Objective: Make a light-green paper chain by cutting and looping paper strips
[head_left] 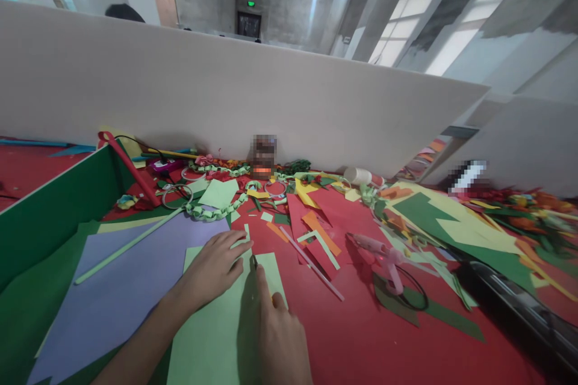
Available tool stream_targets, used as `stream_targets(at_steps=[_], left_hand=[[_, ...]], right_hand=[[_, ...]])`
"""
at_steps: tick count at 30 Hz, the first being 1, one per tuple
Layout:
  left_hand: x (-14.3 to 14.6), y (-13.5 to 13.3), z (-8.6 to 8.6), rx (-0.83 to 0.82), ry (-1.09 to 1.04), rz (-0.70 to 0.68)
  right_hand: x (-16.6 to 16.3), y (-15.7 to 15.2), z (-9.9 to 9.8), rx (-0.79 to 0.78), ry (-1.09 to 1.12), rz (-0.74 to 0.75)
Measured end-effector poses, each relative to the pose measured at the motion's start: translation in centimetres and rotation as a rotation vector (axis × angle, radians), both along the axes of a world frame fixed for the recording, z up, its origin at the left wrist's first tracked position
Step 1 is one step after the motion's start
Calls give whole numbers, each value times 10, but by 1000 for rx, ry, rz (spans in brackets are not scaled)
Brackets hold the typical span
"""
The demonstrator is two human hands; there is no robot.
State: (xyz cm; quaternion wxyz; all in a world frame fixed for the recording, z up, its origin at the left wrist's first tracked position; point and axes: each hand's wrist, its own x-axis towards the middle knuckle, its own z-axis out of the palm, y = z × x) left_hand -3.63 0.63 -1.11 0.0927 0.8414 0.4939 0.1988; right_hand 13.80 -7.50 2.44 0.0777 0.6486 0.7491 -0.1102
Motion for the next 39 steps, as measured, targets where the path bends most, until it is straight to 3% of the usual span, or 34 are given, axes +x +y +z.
stream_targets(at_steps=[8,16,25,39], left_hand=[[1,-2,5,20,18,-16],[5,-5,12,52,95,0],[10,-9,20,49,102,25],[11,-8,23,54,108,23]], right_hand=[[-1,-2,-8,63,9,9],[-10,-4,0,23,-85,2],[-13,-1,22,-10,-86,20],[-12,-4,32,-44,-118,26]])
